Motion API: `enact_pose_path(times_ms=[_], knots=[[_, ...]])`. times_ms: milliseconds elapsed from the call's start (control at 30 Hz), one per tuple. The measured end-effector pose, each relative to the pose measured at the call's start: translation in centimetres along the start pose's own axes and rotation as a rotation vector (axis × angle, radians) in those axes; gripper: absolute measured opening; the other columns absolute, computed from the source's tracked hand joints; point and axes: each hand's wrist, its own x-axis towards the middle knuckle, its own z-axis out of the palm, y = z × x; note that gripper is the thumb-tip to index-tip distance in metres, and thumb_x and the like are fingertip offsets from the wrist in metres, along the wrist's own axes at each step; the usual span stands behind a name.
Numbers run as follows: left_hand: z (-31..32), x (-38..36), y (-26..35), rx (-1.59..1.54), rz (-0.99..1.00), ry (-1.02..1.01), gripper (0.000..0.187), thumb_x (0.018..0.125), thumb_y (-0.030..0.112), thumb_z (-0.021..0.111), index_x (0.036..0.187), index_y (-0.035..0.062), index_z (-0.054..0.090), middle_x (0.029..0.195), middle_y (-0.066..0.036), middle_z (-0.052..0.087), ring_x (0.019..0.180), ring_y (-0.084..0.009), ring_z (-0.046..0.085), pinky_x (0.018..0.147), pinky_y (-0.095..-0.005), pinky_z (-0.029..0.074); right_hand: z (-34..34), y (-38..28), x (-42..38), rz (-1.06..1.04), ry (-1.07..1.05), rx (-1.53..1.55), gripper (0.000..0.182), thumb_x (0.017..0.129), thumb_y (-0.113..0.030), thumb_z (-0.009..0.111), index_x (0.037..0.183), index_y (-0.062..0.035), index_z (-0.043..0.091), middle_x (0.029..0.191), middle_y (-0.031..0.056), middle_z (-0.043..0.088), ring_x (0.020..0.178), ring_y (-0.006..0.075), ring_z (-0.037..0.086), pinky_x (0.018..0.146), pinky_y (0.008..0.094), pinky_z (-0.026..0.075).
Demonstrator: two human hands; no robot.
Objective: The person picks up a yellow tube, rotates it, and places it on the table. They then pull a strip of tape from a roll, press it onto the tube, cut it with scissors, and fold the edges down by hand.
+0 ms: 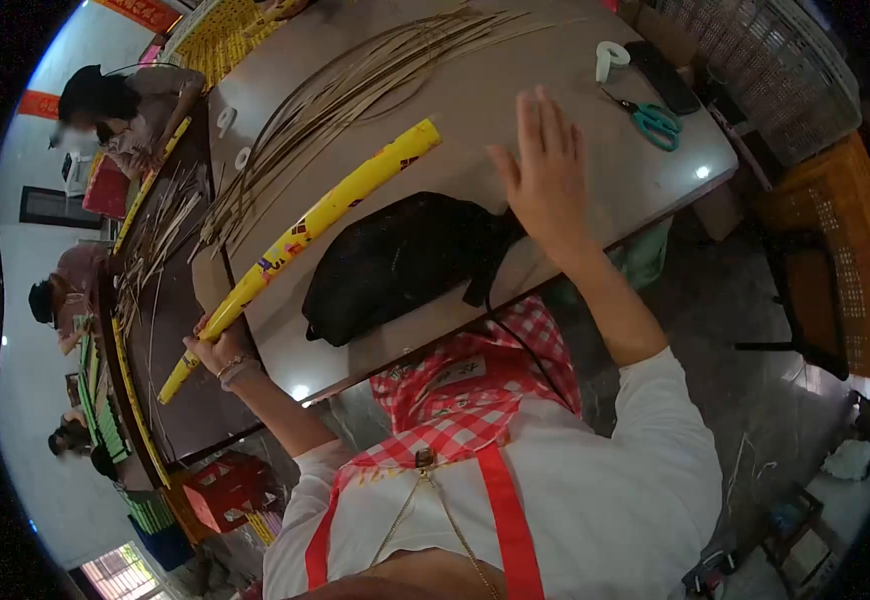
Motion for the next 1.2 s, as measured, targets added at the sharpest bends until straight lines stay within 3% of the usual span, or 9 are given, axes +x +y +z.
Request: enact_pose_path(times_ms=[67,133,333,467,567,700,1033,1167,1200], knots=[[-0.1,-0.2,0.1,0.011,0.009,0.004,0.045,0.087,0.048,0.04,0.061,0.0111,0.042,0.057,-0.002,0.046,0.059,-0.0181,0.049,0.069,-0.038,0.046,-0.2,0.1,0.2,0.109,0.134,0.168,0.053,0.081,-0.022,0.059,0.125,-0.0022,0.038,0.112,0.0105,0.05,0.099,0.0222,0.05,0.084,0.0348,0.039],[-1.1,0.7,0.3,0.047,0.056,0.031,0.045,0.087,0.048,0.041,0.061,0.011,0.042,0.057,-0.002,0.045,0.058,-0.0179,0.048,0.068,-0.0379,0.046,-1.5,-1.5,0.7,0.31,-0.022,0.629,0.046,0.079,-0.021,0.063,0.116,-0.0009,0.045,0.091,0.0071,0.052,0.081,0.0153,0.05,0.07,0.027,0.042],[0.8,-1.2,-1.6,0.052,0.095,0.194,0.043,0.087,0.046,0.043,0.063,0.0102,0.042,0.057,-0.001,0.043,0.056,-0.0172,0.045,0.063,-0.0351,0.045,0.9,-2.7,1.5,0.567,-0.341,1.128,0.04,0.078,-0.028,0.066,0.105,-0.002,0.051,0.078,-0.0003,0.049,0.072,0.0081,0.045,0.067,0.0218,0.039],[-1.2,0.4,-0.5,0.008,0.029,0.171,0.042,0.087,0.046,0.043,0.064,0.01,0.041,0.057,-0.001,0.042,0.056,-0.0168,0.045,0.057,-0.032,0.043,-0.4,-3.8,2.5,0.609,-0.402,1.17,0.029,0.081,-0.029,0.061,0.093,-0.0029,0.057,0.077,-0.0015,0.054,0.063,0.0042,0.042,0.058,0.0185,0.036],[-0.6,-0.4,-1.4,0.122,0.093,0.187,0.043,0.087,0.046,0.042,0.064,0.0098,0.042,0.056,-0.002,0.041,0.056,-0.017,0.046,0.058,-0.0327,0.044,-0.6,-2.6,2.8,0.682,-0.647,0.987,0.027,0.083,-0.029,0.058,0.094,-0.0039,0.058,0.071,-0.0021,0.056,0.055,0.0016,0.04,0.049,0.0162,0.031],[0.1,-0.8,-2.0,0.065,0.085,0.173,0.043,0.087,0.046,0.042,0.064,0.0096,0.044,0.057,-0.002,0.045,0.056,-0.018,0.047,0.061,-0.0359,0.046,-1.4,-3.6,3.3,0.622,-0.72,1.07,0.029,0.085,-0.031,0.055,0.095,-0.004,0.059,0.068,-0.0007,0.059,0.05,0.001,0.038,0.045,0.0156,0.027],[-0.3,-0.3,-2.1,0.141,0.207,0.096,0.012,0.082,0.012,0.057,0.074,0.0069,0.049,0.066,-0.004,0.051,0.065,-0.0182,0.054,0.068,-0.0392,0.05,1.5,-1.8,4.6,0.71,-0.774,1.456,0.034,0.088,-0.027,0.05,0.109,-0.0008,0.053,0.084,0.0111,0.064,0.05,0.0032,0.043,0.044,0.0145,0.03],[-1.2,-0.1,-1.6,0.119,0.166,0.06,0.023,0.083,0.027,0.059,0.079,0.0057,0.049,0.073,-0.004,0.052,0.072,-0.0193,0.056,0.07,-0.0398,0.05,1.6,-2.3,5.7,0.711,-0.779,1.473,0.034,0.088,-0.025,0.05,0.108,0.0022,0.053,0.086,0.0131,0.064,0.05,0.0038,0.044,0.044,0.0142,0.03],[-1.3,-0.2,-1.6,0.16,0.163,0.068,0.034,0.084,0.038,0.053,0.079,0.005,0.051,0.077,-0.005,0.054,0.078,-0.0209,0.056,0.079,-0.0406,0.047,1.3,-2.6,5.8,0.731,-0.772,1.487,0.034,0.088,-0.025,0.05,0.107,0.0028,0.053,0.086,0.0133,0.064,0.051,0.0039,0.044,0.044,0.0142,0.03]])
